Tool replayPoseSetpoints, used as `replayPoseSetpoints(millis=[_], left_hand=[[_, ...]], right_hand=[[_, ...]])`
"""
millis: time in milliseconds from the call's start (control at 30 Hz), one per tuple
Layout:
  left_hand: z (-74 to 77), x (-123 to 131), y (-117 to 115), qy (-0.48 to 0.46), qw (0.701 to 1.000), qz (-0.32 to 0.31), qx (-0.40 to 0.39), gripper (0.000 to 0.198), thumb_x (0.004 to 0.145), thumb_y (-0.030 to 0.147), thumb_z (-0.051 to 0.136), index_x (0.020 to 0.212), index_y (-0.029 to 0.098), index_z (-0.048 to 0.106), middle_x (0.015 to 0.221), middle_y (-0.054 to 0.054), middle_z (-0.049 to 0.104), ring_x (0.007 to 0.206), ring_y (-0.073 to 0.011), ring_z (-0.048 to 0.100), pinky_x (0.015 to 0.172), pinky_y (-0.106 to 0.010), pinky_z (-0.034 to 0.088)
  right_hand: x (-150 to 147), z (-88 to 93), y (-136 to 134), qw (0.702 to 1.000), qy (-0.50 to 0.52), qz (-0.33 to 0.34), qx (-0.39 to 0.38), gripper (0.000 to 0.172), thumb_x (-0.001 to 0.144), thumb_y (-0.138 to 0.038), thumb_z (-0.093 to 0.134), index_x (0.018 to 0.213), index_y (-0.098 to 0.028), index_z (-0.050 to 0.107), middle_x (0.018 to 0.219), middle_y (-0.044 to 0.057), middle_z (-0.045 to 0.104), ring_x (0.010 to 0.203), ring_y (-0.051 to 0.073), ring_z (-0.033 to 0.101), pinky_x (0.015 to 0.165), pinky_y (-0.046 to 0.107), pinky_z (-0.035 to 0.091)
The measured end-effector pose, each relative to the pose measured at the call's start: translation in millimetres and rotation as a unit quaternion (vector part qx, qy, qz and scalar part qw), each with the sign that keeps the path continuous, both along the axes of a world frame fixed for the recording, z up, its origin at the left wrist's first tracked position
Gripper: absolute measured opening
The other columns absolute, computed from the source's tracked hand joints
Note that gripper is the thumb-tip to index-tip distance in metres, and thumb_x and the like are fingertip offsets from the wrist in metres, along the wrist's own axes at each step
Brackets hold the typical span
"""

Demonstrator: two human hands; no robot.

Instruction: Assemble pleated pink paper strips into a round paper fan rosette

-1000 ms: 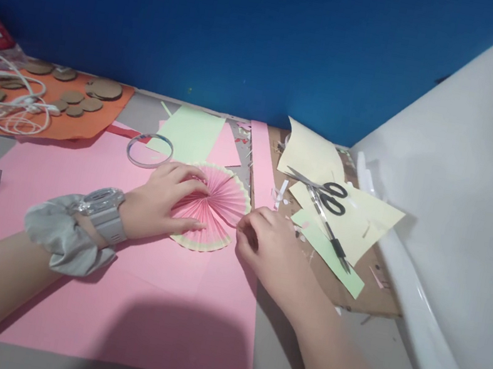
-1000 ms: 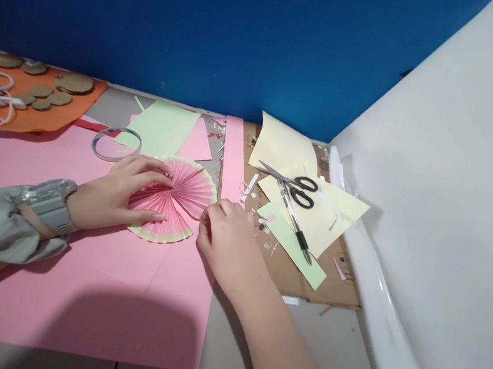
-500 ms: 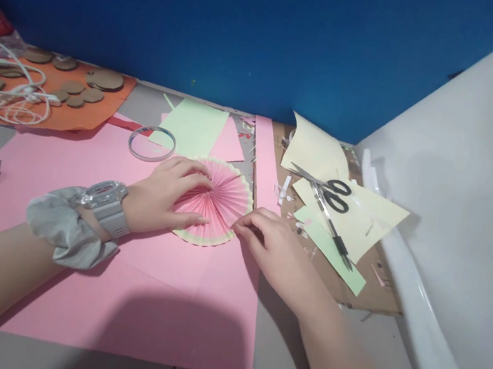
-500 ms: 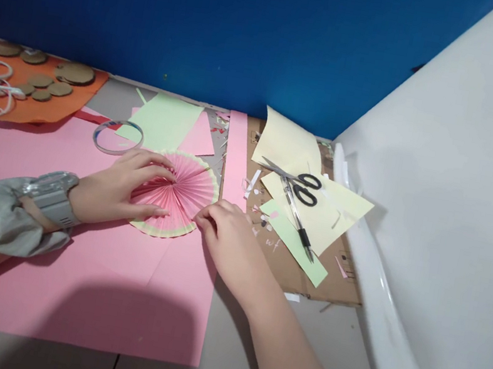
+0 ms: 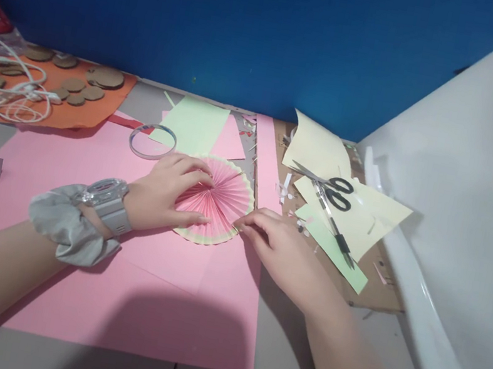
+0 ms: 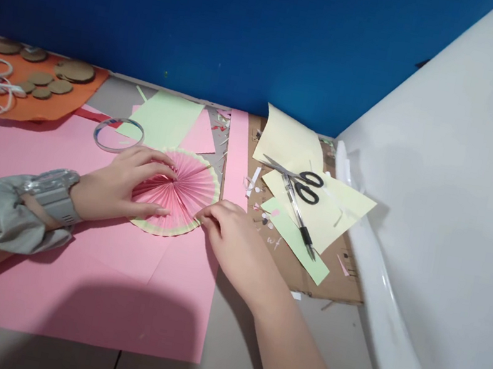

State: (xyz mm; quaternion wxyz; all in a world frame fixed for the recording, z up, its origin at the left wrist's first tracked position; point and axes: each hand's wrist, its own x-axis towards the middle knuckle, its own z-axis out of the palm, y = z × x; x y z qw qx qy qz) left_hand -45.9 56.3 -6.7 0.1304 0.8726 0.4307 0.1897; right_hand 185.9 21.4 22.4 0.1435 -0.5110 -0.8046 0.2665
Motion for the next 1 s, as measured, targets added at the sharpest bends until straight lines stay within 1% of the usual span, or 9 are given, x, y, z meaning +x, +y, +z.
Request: replayPoseSetpoints(millis=[100, 233, 300, 533, 633, 767, 867, 1000], left_hand=[[-0.1, 0, 0, 0.0, 1.0, 0.004, 0.002, 0.054, 0.07, 0.058, 0.058, 0.111, 0.023, 0.053, 0.118, -0.008, 0.051, 0.112, -0.027, 0.042, 0.099, -0.043, 0.026], [0.0, 0, -1, 0.003, 1.0, 0.005, 0.003, 0.056, 0.069, 0.06, 0.058, 0.11, 0.022, 0.054, 0.118, -0.008, 0.052, 0.11, -0.0275, 0.042, 0.098, -0.043, 0.026], [0.1, 0, -1, 0.002, 1.0, 0.003, 0.003, 0.056, 0.069, 0.06, 0.057, 0.11, 0.022, 0.054, 0.118, -0.008, 0.051, 0.11, -0.0269, 0.042, 0.098, -0.043, 0.026], [0.3, 0, 0, -0.004, 1.0, -0.001, -0.007, 0.055, 0.07, 0.059, 0.057, 0.111, 0.022, 0.053, 0.118, -0.008, 0.052, 0.111, -0.0266, 0.042, 0.099, -0.042, 0.027], [0.2, 0, 0, -0.004, 1.0, -0.002, -0.003, 0.055, 0.07, 0.059, 0.057, 0.11, 0.021, 0.054, 0.117, -0.008, 0.052, 0.112, -0.0263, 0.042, 0.099, -0.042, 0.028], [0.3, 1, 0, -0.003, 1.0, -0.002, -0.004, 0.055, 0.071, 0.058, 0.057, 0.111, 0.021, 0.054, 0.117, -0.008, 0.052, 0.112, -0.0257, 0.042, 0.099, -0.042, 0.028], [0.7, 0, -1, -0.005, 1.0, -0.001, -0.001, 0.055, 0.071, 0.058, 0.057, 0.111, 0.02, 0.054, 0.118, -0.008, 0.052, 0.111, -0.0253, 0.043, 0.099, -0.042, 0.028], [1.0, 0, -1, -0.01, 1.0, -0.002, -0.001, 0.056, 0.07, 0.058, 0.058, 0.11, 0.019, 0.054, 0.117, -0.009, 0.052, 0.11, -0.0255, 0.043, 0.098, -0.042, 0.029]], right_hand=[[0, 0.8, 0, 1.0, 0.001, -0.002, -0.006, 0.023, 0.088, -0.016, 0.042, 0.087, -0.025, 0.063, 0.091, 0.0, 0.064, 0.088, 0.015, 0.058, 0.073, 0.028, 0.043], [-2, 3.5, -1, 1.0, -0.001, -0.009, -0.015, 0.014, 0.086, -0.023, 0.048, 0.085, -0.025, 0.062, 0.091, 0.0, 0.064, 0.086, 0.015, 0.057, 0.071, 0.028, 0.043], [-4, 4.4, -2, 1.0, -0.004, -0.009, -0.013, 0.011, 0.085, -0.023, 0.05, 0.085, -0.024, 0.061, 0.09, 0.0, 0.063, 0.084, 0.016, 0.057, 0.071, 0.028, 0.043], [-3, 6.6, -5, 1.0, -0.017, -0.001, -0.019, 0.014, 0.085, -0.017, 0.047, 0.085, -0.025, 0.058, 0.09, -0.003, 0.064, 0.084, 0.014, 0.057, 0.069, 0.026, 0.041], [-5, 6.0, -5, 1.0, -0.028, 0.001, -0.011, 0.012, 0.084, -0.016, 0.047, 0.082, -0.024, 0.056, 0.086, -0.002, 0.062, 0.083, 0.015, 0.055, 0.069, 0.027, 0.04], [-12, 0.6, -4, 0.997, -0.075, -0.003, 0.017, 0.01, 0.082, -0.015, 0.049, 0.075, -0.02, 0.053, 0.079, 0.0, 0.06, 0.079, 0.017, 0.053, 0.075, 0.033, 0.036], [-17, -6.9, -5, 0.994, -0.1, -0.01, 0.052, 0.011, 0.083, -0.016, 0.047, 0.074, -0.019, 0.051, 0.077, 0.0, 0.059, 0.078, 0.017, 0.053, 0.08, 0.036, 0.033], [-19, -15.4, -7, 0.989, -0.117, -0.007, 0.087, 0.013, 0.084, -0.015, 0.045, 0.073, -0.019, 0.05, 0.077, 0.0, 0.058, 0.075, 0.016, 0.052, 0.078, 0.035, 0.031]])
